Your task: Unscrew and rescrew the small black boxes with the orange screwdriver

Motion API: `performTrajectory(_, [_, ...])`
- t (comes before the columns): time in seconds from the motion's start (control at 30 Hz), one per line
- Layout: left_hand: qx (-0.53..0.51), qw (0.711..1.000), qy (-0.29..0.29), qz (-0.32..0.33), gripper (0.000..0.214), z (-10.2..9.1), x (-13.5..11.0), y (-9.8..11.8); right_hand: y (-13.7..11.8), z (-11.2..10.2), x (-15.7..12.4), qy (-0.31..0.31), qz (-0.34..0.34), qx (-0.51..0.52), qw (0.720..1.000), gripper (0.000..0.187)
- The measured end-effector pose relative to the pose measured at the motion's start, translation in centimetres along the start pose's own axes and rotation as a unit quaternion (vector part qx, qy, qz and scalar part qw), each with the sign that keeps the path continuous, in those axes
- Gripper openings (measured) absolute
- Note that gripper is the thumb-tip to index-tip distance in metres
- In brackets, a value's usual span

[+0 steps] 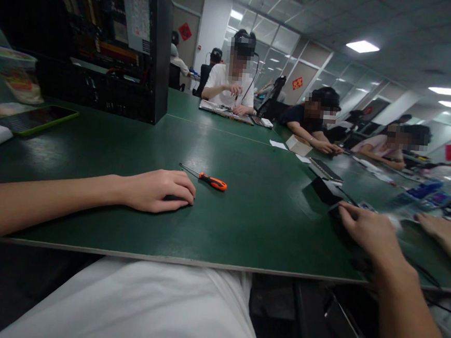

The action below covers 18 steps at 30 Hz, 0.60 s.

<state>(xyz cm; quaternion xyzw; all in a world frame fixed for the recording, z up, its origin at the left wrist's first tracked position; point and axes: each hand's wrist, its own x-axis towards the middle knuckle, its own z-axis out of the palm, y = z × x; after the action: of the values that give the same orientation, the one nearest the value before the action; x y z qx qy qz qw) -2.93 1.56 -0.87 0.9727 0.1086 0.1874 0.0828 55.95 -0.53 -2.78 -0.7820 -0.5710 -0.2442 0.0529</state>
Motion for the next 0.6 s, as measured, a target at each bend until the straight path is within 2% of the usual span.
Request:
performTrajectory(0.1, [-0.001,1.0,-0.001,-0.002,0.021,-0.1,0.1,0.1,0.6,-0.6,1.8,-0.048,0.016,0.026,0.998,0.051])
performTrajectory(0.2, [-0.005,1.0,-0.002,-0.004,0.021,-0.2,0.1,0.1,0.7,-1.1,2.9,-0.053,0.03,0.06,0.996,0.05])
performTrajectory(0.33, [-0.009,1.0,-0.003,-0.007,0.022,-0.1,0.1,0.0,0.1,-1.1,2.0,0.011,0.032,0.113,0.993,0.051])
performTrajectory(0.47, [-0.009,1.0,-0.001,-0.007,0.021,-0.2,0.2,0.0,-0.2,-1.0,-0.3,0.096,0.068,0.154,0.981,0.071])
performTrajectory(0.6, [-0.011,1.0,0.0,-0.008,0.02,-0.2,0.3,0.0,0.0,-1.3,-1.3,0.074,0.016,0.149,0.986,0.073])
